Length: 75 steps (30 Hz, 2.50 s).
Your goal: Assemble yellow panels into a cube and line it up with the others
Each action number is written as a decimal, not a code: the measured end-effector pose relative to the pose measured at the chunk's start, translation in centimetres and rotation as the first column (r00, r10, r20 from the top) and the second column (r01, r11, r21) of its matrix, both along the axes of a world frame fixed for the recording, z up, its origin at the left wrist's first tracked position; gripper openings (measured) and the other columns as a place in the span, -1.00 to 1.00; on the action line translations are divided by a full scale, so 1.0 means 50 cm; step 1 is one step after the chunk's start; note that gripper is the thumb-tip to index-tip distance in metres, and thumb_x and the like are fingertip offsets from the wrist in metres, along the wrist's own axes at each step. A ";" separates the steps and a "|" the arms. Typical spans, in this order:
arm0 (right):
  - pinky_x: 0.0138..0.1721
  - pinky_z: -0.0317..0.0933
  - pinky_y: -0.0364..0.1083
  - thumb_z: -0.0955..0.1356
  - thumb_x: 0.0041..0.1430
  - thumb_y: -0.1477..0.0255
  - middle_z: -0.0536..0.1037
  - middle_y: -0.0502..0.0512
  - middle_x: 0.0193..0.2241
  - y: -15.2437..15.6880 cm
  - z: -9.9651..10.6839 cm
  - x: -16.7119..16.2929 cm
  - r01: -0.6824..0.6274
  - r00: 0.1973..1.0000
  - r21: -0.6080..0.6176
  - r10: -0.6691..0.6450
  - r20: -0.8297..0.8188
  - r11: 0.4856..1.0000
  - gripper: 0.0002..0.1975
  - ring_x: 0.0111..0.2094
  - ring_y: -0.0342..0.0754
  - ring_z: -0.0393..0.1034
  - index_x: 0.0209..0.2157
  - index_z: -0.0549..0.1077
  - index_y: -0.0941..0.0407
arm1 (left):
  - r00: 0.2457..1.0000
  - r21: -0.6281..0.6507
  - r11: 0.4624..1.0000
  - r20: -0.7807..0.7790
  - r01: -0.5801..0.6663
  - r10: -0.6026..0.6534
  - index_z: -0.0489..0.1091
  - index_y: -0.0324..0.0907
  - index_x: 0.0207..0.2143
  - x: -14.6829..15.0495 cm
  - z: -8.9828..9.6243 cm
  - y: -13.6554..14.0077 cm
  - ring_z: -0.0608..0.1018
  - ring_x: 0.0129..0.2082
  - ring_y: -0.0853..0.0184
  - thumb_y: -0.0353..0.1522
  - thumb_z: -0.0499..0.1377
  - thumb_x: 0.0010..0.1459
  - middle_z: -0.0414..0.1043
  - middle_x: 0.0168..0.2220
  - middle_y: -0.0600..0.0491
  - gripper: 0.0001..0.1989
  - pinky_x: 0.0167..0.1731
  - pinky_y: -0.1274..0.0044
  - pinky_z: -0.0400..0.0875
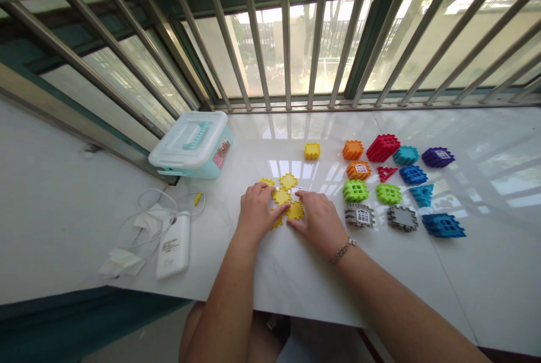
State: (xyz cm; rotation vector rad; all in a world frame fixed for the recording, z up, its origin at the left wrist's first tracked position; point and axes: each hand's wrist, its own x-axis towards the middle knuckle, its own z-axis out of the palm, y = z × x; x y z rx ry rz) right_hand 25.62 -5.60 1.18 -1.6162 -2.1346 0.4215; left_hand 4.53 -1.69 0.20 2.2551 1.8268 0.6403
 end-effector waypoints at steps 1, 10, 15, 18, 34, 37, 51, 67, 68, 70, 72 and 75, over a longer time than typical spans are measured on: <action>0.12 0.34 0.21 0.60 0.20 0.30 0.57 0.30 0.15 -0.001 0.003 0.000 0.011 1.000 0.000 -0.011 0.019 1.000 -0.31 0.14 0.31 0.45 0.27 0.36 0.07 | 1.000 0.001 1.000 0.001 -0.002 0.002 0.54 -0.05 0.09 0.000 -0.001 0.000 0.53 0.12 -0.01 -0.11 0.50 0.19 0.51 0.13 -0.08 -0.52 0.08 0.21 0.46; 0.07 0.34 0.19 0.55 0.24 0.32 0.62 0.26 0.03 -0.003 0.009 0.002 0.035 0.999 -0.022 -0.035 0.019 0.999 -0.34 0.09 0.29 0.47 0.29 0.33 0.07 | 0.999 -0.025 1.000 0.052 0.013 -0.011 0.56 -0.01 0.08 -0.014 -0.002 0.008 0.53 0.13 0.00 -0.21 0.47 0.21 0.53 0.13 -0.06 -0.60 0.13 0.19 0.46; 0.08 0.35 0.18 0.53 0.26 0.35 0.62 0.25 0.01 -0.004 0.004 0.002 0.029 1.000 0.009 -0.029 -0.001 1.000 -0.38 0.05 0.27 0.49 0.27 0.33 0.10 | 0.998 -0.026 0.999 0.063 0.028 -0.026 0.57 -0.02 0.09 -0.028 -0.001 0.009 0.53 0.15 0.01 -0.22 0.46 0.21 0.52 0.14 -0.07 -0.59 0.20 0.17 0.44; 0.08 0.35 0.18 0.50 0.28 0.35 0.62 0.27 0.03 -0.002 -0.001 0.003 0.017 0.999 0.044 -0.015 -0.029 0.999 -0.41 0.04 0.25 0.49 0.27 0.32 0.09 | 0.998 -0.027 0.999 0.050 0.033 -0.031 0.57 -0.02 0.10 -0.034 -0.002 0.009 0.52 0.18 -0.02 -0.18 0.49 0.17 0.51 0.18 -0.08 -0.54 0.21 0.14 0.43; 0.09 0.38 0.18 0.44 0.37 0.25 0.60 0.29 0.06 0.001 -0.003 0.006 0.036 0.997 0.111 -0.028 -0.076 0.993 -0.51 0.04 0.24 0.51 0.23 0.36 0.10 | 0.985 -0.021 0.993 0.133 0.115 -0.111 0.45 -0.04 0.07 -0.030 0.018 0.004 0.59 0.05 0.08 -0.36 0.46 0.13 0.60 0.03 -0.02 -0.53 0.14 0.23 0.46; 0.12 0.37 0.17 0.42 0.40 0.26 0.59 0.29 0.07 0.002 0.001 0.007 0.014 0.998 0.103 -0.008 -0.064 0.995 -0.58 0.07 0.23 0.50 0.20 0.39 0.09 | 0.964 -0.049 0.986 0.224 0.157 -0.143 0.43 -0.05 0.14 -0.033 0.018 0.003 0.61 -0.10 0.19 -0.43 0.41 0.14 0.59 -0.05 0.02 -0.49 0.04 0.33 0.51; 0.10 0.40 0.11 0.41 0.44 0.28 0.57 0.27 0.00 0.002 0.013 0.004 0.013 0.999 0.045 -0.011 -0.052 0.999 -0.68 0.03 0.17 0.50 0.14 0.50 0.07 | 0.927 -0.038 0.979 0.330 0.201 -0.178 0.46 0.00 0.22 -0.030 0.030 -0.007 0.62 -0.07 0.29 -0.55 0.15 0.20 0.57 0.10 0.05 -0.44 -0.02 0.48 0.57; 0.08 0.48 0.17 0.44 0.41 0.30 0.56 0.28 0.02 -0.002 0.016 0.001 0.101 0.977 0.275 -0.042 -0.211 0.956 -0.64 0.04 0.21 0.54 0.14 0.41 0.09 | 0.572 -0.248 0.944 0.816 0.219 0.081 0.43 -0.14 0.27 -0.001 0.000 0.002 0.60 -0.24 0.37 -0.30 0.35 0.24 0.47 -0.14 0.05 -0.44 -0.19 0.53 0.57; 0.08 0.49 0.17 0.45 0.41 0.30 0.56 0.27 0.02 -0.003 0.017 0.000 0.087 0.975 0.290 -0.022 -0.223 0.953 -0.64 0.05 0.21 0.54 0.14 0.40 0.08 | 0.532 -0.270 0.930 0.840 0.249 0.102 0.44 -0.15 0.26 0.005 0.004 0.000 0.60 -0.27 0.37 -0.28 0.36 0.24 0.47 -0.17 0.06 -0.45 -0.20 0.52 0.58; 0.07 0.50 0.18 0.45 0.40 0.31 0.56 0.27 0.02 -0.003 0.017 -0.002 0.059 0.973 0.304 0.013 -0.230 0.951 -0.64 0.05 0.21 0.54 0.14 0.39 0.07 | 0.471 -0.300 0.904 0.873 0.305 0.131 0.45 -0.17 0.23 0.015 0.012 -0.005 0.61 -0.32 0.37 -0.25 0.38 0.24 0.48 -0.22 0.08 -0.47 -0.22 0.50 0.59; 0.07 0.50 0.19 0.46 0.40 0.32 0.56 0.26 0.02 -0.003 0.015 -0.003 0.041 0.973 0.304 0.031 -0.228 0.952 -0.63 0.05 0.21 0.54 0.14 0.38 0.07 | 0.425 -0.306 0.887 0.894 0.347 0.142 0.46 -0.19 0.21 0.023 0.021 -0.010 0.62 -0.32 0.36 -0.23 0.37 0.27 0.51 -0.25 0.08 -0.49 -0.21 0.49 0.60; 0.05 0.51 0.19 0.46 0.40 0.32 0.56 0.26 0.01 -0.002 0.012 -0.002 0.039 0.972 0.302 0.033 -0.232 0.953 -0.64 0.03 0.21 0.54 0.14 0.38 0.06 | 0.360 -0.305 0.866 0.919 0.397 0.159 0.46 -0.20 0.21 0.029 0.029 -0.015 0.66 -0.24 0.32 -0.20 0.34 0.30 0.58 -0.19 0.03 -0.51 -0.13 0.45 0.63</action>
